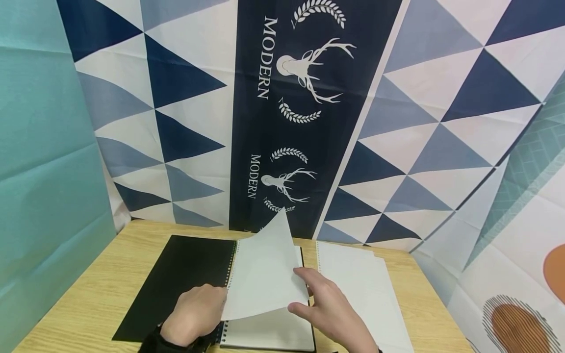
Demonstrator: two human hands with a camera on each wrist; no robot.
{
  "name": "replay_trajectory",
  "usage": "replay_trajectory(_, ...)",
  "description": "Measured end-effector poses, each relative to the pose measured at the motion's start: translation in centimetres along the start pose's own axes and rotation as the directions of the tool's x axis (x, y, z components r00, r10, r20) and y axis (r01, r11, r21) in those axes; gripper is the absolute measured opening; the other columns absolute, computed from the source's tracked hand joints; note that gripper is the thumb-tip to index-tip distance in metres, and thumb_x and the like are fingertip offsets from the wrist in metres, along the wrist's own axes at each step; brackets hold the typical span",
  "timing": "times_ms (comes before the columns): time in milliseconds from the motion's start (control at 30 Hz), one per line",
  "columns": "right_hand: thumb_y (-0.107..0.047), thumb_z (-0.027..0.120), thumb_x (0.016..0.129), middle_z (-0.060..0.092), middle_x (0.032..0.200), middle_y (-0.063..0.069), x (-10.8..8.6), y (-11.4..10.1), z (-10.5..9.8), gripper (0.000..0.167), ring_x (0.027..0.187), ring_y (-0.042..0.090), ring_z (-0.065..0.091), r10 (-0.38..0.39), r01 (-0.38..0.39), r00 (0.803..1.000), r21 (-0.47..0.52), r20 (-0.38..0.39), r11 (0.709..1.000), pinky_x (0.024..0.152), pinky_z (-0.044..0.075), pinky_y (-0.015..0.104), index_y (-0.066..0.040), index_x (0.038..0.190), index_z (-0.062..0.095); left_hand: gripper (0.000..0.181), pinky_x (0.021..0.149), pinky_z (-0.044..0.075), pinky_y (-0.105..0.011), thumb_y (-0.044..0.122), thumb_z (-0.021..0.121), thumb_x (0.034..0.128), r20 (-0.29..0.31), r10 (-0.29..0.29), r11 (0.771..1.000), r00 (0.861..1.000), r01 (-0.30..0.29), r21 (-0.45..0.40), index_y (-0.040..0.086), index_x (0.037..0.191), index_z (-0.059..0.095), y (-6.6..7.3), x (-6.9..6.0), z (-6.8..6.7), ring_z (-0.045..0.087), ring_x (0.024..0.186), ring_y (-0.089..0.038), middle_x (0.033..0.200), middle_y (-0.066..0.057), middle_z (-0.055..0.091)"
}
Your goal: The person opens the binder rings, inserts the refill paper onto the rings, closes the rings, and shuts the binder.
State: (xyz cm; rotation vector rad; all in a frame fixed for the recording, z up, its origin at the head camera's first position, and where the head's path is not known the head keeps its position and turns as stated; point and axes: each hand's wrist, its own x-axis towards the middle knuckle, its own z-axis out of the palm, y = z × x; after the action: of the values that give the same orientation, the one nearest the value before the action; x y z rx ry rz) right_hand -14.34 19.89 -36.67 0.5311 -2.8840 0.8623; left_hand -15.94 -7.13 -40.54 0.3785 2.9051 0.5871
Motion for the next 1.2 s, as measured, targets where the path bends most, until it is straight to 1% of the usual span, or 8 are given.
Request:
replay_trajectory(233,-0.029,0.088,0.077,0.067,0.126,0.001,-0.2,-0.2,0.4,0.066,0.079,0.002,0.056,0.007,-0.008,1.0,-0.039,-0.012,0.999,0.068,0.049,0.023,-0.01,0.135,0.062,0.02,0.059,0.038,-0.036,0.013,0.065,0.0955,0.036,-0.004,1.0,0.999,0.005,-0.015,0.007,0.114,0.072,-0.2,0.2,0.3,0.051,0.066,-0.021,0.084,-0.004,0.066)
replay_trajectory(433,-0.03,0.087,0.077,0.068,0.124,-0.001,-0.2,-0.4,0.4,0.065,0.079,0.002,0.055,0.025,-0.026,0.999,-0.076,-0.024,0.997,0.069,0.048,0.023,-0.01,0.135,0.063,0.029,0.062,0.04,-0.038,0.011,0.065,0.0953,0.07,-0.011,0.999,0.997,0.013,-0.036,0.009,0.124,0.069,-0.4,0.5,0.4,0.053,0.071,-0.022,0.093,-0.005,0.069)
replay_trajectory(633,-0.029,0.087,0.077,0.068,0.128,0.001,-0.1,-0.6,0.4,0.065,0.091,0.007,0.063,0.032,-0.036,0.999,-0.1,-0.038,0.994,0.076,0.054,0.029,-0.009,0.134,0.063,0.023,0.06,0.035,-0.035,0.011,0.064,0.0966,0.083,-0.003,0.999,0.997,0.007,-0.045,0.013,0.119,0.069,-0.6,0.4,0.4,0.05,0.067,-0.02,0.079,-0.001,0.059)
replay_trajectory(800,-0.023,0.086,0.078,0.068,0.121,0.0,-0.1,-0.6,0.5,0.063,0.082,0.0,0.062,0.018,-0.019,0.999,-0.035,-0.028,0.999,0.069,0.05,0.023,-0.008,0.135,0.061,0.017,0.06,0.035,-0.036,0.019,0.063,0.0992,0.08,0.008,0.998,0.997,-0.003,-0.066,0.012,0.115,0.068,-0.7,0.6,0.3,0.05,0.066,-0.02,0.073,-0.002,0.053)
replay_trajectory(900,-0.017,0.085,0.079,0.067,0.123,0.005,-0.1,-0.7,0.5,0.064,0.078,-0.003,0.063,0.013,-0.013,1.0,0.045,-0.003,0.999,0.068,0.051,0.021,-0.004,0.136,0.059,0.025,0.065,0.042,-0.039,0.019,0.064,0.0989,0.058,0.027,0.999,0.998,-0.024,-0.038,0.006,0.121,0.066,-0.8,1.1,0.5,0.054,0.074,-0.021,0.088,-0.007,0.062)
replay_trajectory(1000,-0.014,0.084,0.08,0.065,0.128,0.011,0.0,-0.7,0.6,0.065,0.08,0.0,0.068,0.018,-0.021,1.0,0.127,0.02,0.992,0.069,0.055,0.02,0.0,0.137,0.058,0.038,0.075,0.05,-0.045,0.021,0.067,0.0974,0.028,0.046,0.999,0.999,-0.046,-0.027,0.001,0.13,0.063,-1.0,1.9,0.8,0.057,0.085,-0.023,0.109,-0.014,0.065)
replay_trajectory(1100,-0.013,0.085,0.08,0.064,0.13,0.015,0.1,-0.8,0.7,0.065,0.082,0.004,0.071,0.025,-0.028,0.999,0.181,0.022,0.983,0.069,0.056,0.018,0.003,0.137,0.057,0.046,0.084,0.052,-0.049,0.024,0.068,0.0972,-0.003,0.057,0.997,0.998,-0.058,-0.06,-0.003,0.134,0.06,-1.2,2.7,1.3,0.057,0.094,-0.026,0.12,-0.019,0.063)
replay_trajectory(1200,-0.013,0.085,0.08,0.064,0.13,0.016,0.1,-0.9,0.7,0.065,0.082,0.005,0.072,0.03,-0.031,1.0,0.2,0.008,0.979,0.069,0.055,0.016,0.004,0.136,0.057,0.05,0.094,0.052,-0.056,0.026,0.068,0.0975,-0.024,0.056,0.994,0.998,-0.058,-0.097,-0.005,0.136,0.058,-1.4,3.5,1.9,0.058,0.106,-0.03,0.129,-0.021,0.061)
